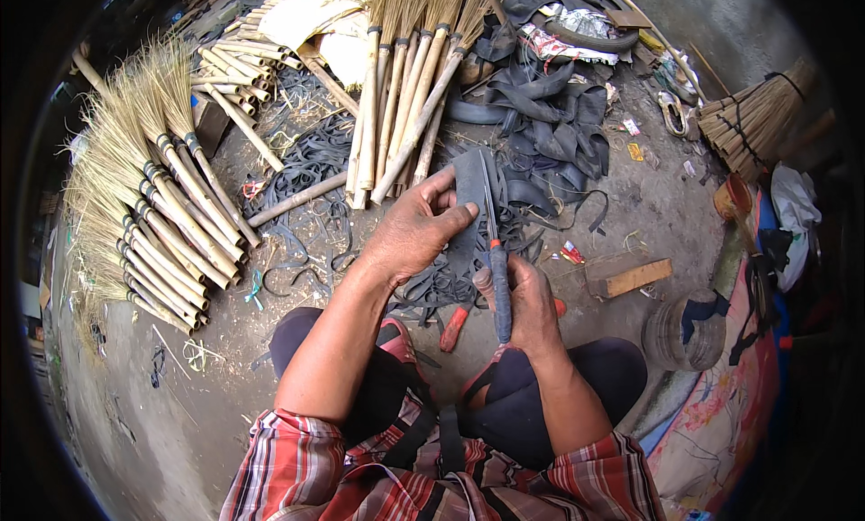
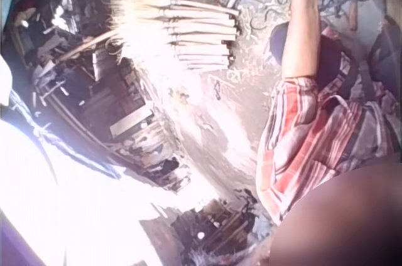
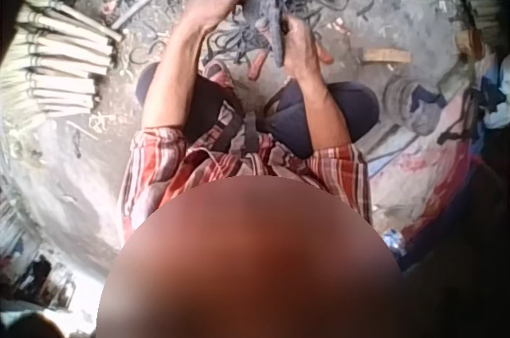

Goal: The person sits on the floor and uses shears to cut a piece of black rubber into smaller strips. They repeatedly pick up rubber pieces, cut them, and place the cut pieces on the floor.

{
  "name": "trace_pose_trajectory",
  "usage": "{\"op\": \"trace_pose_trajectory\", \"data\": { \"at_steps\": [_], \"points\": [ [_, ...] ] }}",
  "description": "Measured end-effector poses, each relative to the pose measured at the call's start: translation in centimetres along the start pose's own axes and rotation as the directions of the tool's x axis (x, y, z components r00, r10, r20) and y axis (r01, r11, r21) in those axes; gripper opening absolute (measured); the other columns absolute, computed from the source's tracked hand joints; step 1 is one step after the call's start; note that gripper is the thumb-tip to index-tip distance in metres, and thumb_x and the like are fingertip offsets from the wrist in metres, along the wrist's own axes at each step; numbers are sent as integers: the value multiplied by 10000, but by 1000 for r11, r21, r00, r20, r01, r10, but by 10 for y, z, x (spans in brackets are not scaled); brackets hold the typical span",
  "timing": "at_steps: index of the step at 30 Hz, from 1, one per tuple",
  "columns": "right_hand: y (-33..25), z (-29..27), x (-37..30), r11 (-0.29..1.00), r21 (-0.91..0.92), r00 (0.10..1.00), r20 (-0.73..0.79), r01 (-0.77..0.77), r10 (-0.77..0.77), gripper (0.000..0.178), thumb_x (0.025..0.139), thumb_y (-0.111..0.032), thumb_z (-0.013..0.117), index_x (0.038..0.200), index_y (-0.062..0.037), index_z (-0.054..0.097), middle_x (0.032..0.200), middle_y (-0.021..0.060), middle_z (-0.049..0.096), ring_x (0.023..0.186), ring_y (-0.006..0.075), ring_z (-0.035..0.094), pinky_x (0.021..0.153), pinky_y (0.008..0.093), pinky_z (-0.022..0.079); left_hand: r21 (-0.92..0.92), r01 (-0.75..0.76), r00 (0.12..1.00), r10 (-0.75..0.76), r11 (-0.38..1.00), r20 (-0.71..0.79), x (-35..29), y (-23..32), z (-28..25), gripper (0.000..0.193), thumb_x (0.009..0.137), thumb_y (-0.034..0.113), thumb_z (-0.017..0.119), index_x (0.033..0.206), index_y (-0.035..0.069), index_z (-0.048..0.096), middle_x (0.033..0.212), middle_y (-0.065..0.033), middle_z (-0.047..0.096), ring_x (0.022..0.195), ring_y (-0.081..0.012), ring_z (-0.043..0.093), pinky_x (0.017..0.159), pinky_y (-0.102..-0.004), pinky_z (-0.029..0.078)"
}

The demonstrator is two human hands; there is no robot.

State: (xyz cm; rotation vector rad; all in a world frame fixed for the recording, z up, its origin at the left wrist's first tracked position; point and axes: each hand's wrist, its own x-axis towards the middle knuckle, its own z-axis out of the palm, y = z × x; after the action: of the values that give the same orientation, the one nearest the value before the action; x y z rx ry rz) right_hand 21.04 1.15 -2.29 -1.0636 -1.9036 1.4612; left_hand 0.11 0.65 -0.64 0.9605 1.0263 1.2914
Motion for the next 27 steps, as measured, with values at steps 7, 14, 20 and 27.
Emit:
{"op": "trace_pose_trajectory", "data": {
  "at_steps": [7, 14, 20, 27],
  "points": [
    [-2, 6, -4, 998, 54, 999, 13, -41, 40, 382, 991, -388, 749, 1014, -19, 655, 748, -14, 584, 648, 73, 510, 584, 278, 426, -56, 32, 984, -41, 998, -174, -1, 16, 0, 598, 1012, 67, 656, 1559, 1, 423, 1060, -20, 726, 844, -63, 651, 756, -233, 545],
    [11, 4, 6, 990, -84, 993, -45, -114, 110, 373, 1010, -388, 734, 1051, -27, 654, 823, -41, 585, 707, 60, 500, 628, 260, 442, -7, -28, 998, 28, 1000, -57, -4, 7, 11, 568, 1020, 43, 635, 1554, 14, 444, 1064, -5, 732, 886, -48, 642, 805, -229, 543],
    [-1, 6, -5, 985, 157, 996, 52, -75, 68, 446, 931, -424, 801, 945, 2, 667, 687, 65, 619, 614, 140, 570, 595, 344, 470, -105, 26, 984, -44, 994, -171, 0, 18, -4, 564, 1006, 107, 674, 1521, 6, 465, 1023, 0, 701, 830, -86, 663, 728, -250, 557],
    [10, 3, 8, 999, -36, 1000, -5, -25, 24, 345, 987, -320, 775, 1025, -8, 634, 850, -29, 609, 741, 41, 516, 630, 239, 445, 11, 20, 995, -19, 1000, -94, -6, 8, 9, 574, 1023, 28, 616, 1565, 13, 427, 1123, -29, 744, 941, -50, 650, 851, -226, 539]
  ]
}}
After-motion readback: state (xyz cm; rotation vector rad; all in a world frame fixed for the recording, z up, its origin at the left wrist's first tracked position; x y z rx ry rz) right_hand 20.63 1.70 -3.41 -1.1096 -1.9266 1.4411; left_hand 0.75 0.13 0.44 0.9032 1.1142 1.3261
